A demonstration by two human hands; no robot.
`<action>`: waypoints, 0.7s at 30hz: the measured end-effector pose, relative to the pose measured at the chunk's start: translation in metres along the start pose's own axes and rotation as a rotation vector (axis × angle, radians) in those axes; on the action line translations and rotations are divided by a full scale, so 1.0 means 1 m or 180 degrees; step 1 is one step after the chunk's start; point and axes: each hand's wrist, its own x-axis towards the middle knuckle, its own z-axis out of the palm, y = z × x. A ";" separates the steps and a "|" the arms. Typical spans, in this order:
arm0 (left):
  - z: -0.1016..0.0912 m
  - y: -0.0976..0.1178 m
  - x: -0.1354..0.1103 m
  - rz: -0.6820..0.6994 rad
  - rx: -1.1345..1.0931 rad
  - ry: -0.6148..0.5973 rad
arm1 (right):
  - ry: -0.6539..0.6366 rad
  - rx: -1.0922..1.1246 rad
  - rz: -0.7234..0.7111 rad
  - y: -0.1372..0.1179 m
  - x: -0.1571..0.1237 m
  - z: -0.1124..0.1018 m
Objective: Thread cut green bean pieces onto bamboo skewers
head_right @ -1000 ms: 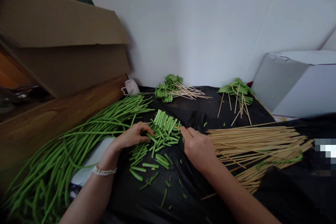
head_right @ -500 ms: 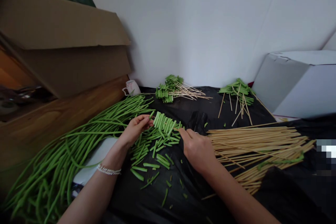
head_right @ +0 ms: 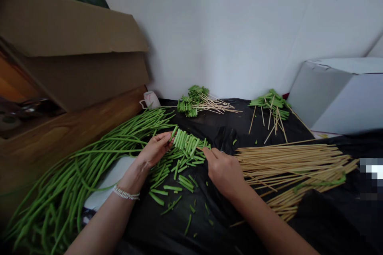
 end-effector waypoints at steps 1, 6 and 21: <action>0.000 0.000 0.000 0.0010 -0.0008 -0.0009 | 0.0021 -0.0007 0.0001 0.000 0.000 0.000; 0.001 0.001 -0.001 0.0029 0.0033 -0.0054 | 0.0032 0.0019 0.0008 0.001 -0.001 0.002; -0.001 -0.002 -0.001 0.0056 0.0200 -0.0130 | -0.0088 0.0057 0.0037 0.000 -0.002 0.002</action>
